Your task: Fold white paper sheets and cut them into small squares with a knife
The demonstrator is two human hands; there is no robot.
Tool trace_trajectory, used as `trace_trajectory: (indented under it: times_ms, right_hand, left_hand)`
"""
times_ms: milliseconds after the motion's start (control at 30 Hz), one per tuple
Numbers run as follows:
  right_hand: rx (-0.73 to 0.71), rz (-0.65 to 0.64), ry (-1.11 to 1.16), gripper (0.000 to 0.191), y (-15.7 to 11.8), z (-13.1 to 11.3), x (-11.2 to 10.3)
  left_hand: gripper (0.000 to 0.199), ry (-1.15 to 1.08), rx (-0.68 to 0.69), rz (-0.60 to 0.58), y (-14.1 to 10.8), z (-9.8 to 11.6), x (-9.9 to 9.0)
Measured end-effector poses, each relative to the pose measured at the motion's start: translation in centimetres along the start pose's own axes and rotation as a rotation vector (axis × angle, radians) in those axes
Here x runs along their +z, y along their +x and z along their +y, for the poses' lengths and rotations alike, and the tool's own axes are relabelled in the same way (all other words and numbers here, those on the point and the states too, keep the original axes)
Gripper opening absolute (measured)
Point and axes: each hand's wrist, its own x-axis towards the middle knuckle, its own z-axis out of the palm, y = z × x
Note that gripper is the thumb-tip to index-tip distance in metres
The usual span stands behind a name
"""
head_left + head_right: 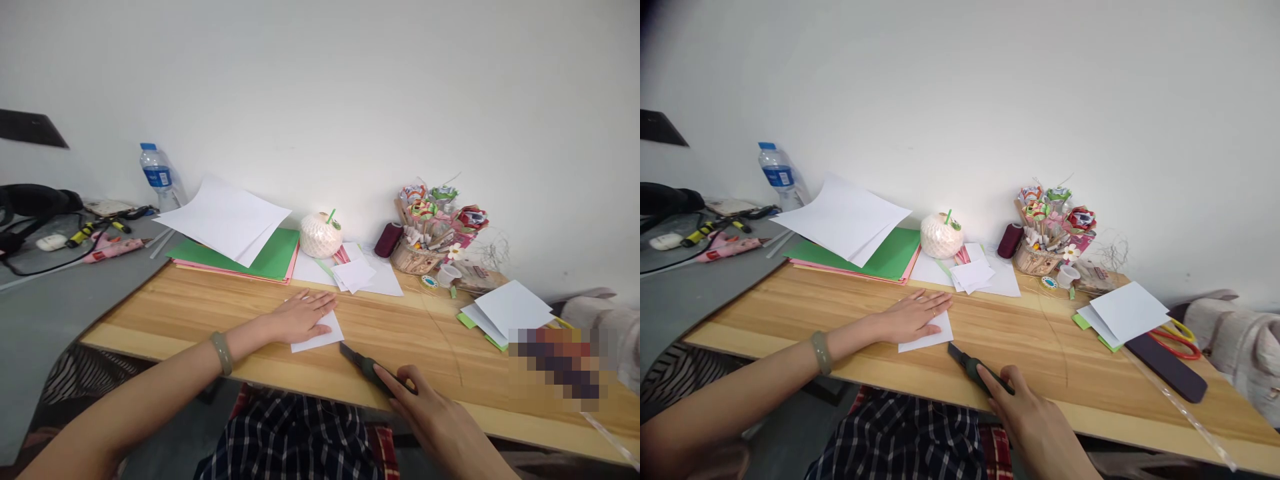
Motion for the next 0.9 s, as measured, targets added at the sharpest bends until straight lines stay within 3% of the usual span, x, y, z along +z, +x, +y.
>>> trace_trajectory:
  times_ms: [367, 900]
  right_hand:
    - [-0.012, -0.013, -0.062, 0.043, 0.4, 0.0, 0.0]
    - [-0.028, 0.132, -0.292, 0.040, 1.4, -1.9, 0.5]
  left_hand:
    - [0.063, -0.022, 0.002, -0.022, 0.1, -0.3, 0.2]
    - [0.063, 0.014, 0.001, -0.028, 0.1, -0.1, -0.1]
